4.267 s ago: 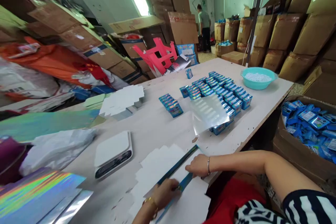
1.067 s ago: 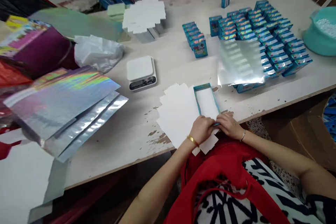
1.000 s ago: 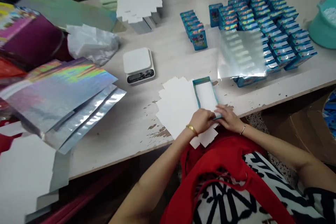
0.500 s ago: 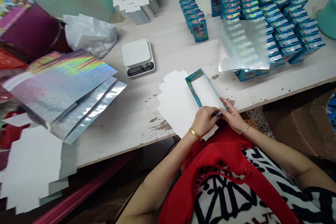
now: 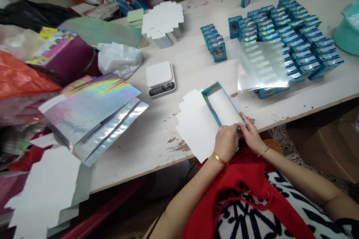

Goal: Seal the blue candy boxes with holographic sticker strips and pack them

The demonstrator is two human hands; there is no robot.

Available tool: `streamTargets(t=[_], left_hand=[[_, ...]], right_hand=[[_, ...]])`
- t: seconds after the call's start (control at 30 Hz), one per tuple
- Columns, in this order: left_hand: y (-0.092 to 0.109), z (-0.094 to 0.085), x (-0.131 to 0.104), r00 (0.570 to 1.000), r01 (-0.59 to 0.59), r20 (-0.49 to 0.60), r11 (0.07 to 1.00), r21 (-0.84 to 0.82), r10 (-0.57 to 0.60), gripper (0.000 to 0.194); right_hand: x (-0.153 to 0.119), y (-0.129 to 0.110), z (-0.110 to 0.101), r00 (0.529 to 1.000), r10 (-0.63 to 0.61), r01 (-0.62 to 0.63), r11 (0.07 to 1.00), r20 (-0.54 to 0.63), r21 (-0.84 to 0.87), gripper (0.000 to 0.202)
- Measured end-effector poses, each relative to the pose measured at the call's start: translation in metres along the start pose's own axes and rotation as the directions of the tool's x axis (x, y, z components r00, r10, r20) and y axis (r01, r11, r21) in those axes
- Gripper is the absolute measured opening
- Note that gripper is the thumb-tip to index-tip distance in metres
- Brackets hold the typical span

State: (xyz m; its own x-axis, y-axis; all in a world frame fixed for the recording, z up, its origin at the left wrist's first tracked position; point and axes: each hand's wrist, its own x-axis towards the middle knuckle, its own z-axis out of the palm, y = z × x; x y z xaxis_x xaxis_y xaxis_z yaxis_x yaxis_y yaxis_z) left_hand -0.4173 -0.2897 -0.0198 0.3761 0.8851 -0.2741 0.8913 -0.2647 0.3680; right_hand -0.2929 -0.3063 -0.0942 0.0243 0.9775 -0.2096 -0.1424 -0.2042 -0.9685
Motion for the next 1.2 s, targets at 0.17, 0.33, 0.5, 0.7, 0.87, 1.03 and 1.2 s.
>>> streamTargets(t=[0.17,0.33,0.5,0.7,0.87,1.03,1.2], left_hand=[[-0.006,-0.001,0.013,0.999,-0.041,0.018,0.997,-0.06,0.042,0.02],[-0.015,-0.001,0.032,0.994,-0.083,0.073,0.995,-0.047,0.086,0.016],[-0.026,-0.034,0.064,0.973,-0.226,0.008,0.961,-0.159,0.23,0.013],[-0.072,-0.129,0.197,0.796,-0.256,-0.586,0.962,-0.098,0.152,0.042],[-0.114,-0.159,0.338,0.946,0.095,-0.323,0.981,0.169,-0.036,0.125],[-0.139,-0.156,0.398,0.988,0.069,-0.156,0.946,0.317,-0.02,0.133],[-0.14,-0.144,0.382,0.973,0.057,-0.231,0.935,0.351,0.027,0.112]], right_hand=[[0.004,-0.003,0.004,1.0,-0.005,0.005,1.0,0.008,0.007,0.073],[0.016,0.008,0.004,1.0,0.002,-0.001,1.0,-0.021,0.029,0.078],[0.052,0.021,-0.003,0.985,0.053,-0.057,0.998,-0.165,-0.02,0.084],[0.067,0.029,0.001,0.953,-0.186,0.068,0.9,-0.238,-0.431,0.072],[0.061,0.035,-0.004,0.892,-0.414,0.122,0.604,-0.179,-0.788,0.065],[0.077,0.036,-0.007,0.867,-0.485,0.139,0.457,-0.116,-0.879,0.07],[0.096,0.039,0.002,0.874,-0.479,0.146,0.423,-0.085,-0.894,0.077]])
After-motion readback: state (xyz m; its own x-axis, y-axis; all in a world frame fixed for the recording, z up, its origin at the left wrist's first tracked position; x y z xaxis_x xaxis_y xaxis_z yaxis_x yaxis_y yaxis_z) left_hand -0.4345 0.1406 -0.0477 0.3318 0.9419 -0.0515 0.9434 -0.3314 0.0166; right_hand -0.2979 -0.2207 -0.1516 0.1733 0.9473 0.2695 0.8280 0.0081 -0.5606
